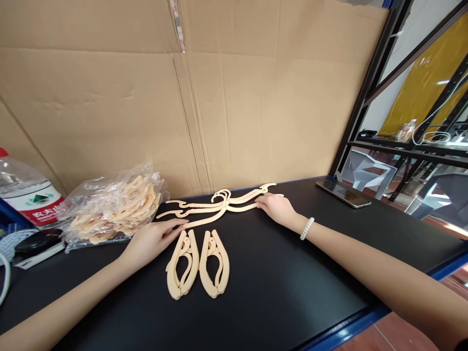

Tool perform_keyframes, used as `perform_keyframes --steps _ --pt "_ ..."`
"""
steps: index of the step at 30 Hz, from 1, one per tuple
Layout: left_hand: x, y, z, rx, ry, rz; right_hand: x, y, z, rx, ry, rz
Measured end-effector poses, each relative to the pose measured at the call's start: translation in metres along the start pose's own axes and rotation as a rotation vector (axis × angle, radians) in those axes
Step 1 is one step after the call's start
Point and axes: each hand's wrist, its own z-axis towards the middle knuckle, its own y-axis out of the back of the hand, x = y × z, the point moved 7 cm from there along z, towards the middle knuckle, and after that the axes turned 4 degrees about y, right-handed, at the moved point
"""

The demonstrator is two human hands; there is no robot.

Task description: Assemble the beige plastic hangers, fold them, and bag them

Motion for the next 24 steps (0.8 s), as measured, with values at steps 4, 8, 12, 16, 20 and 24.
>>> perform_keyframes --steps 4,8,12,16,20,24 --pt "-0.0016 0.0012 -0.0005 -0.018 -0.029 0.004 0.0011 0.0002 -0.0004 0.016 -0.003 -0.009" --pt "-0.0012 0.0012 -0.0008 -0.028 -0.037 0.002 0.0029 -0.0005 -0.0017 0.031 0.005 -0.030" --pt "0.0011 -0.0004 -0.0010 -0.034 -0.029 -0.004 0.0042 -0.0008 -0.0027 0.030 0.012 -0.040" --pt "0.0011 -0.0009 -0.0013 -0.032 -0.011 0.012 0.0059 0.0000 -0.0036 0.015 0.032 -0.023" --pt "-0.0007 0.0005 -0.0025 -0.030 0.010 0.030 0.0069 0.0012 -0.0044 0.015 0.019 -0.019" --pt "-0.0011 0.0003 -0.0033 -0.011 0.033 0.029 0.0076 0.0028 -0.0053 0.023 -0.004 -0.007"
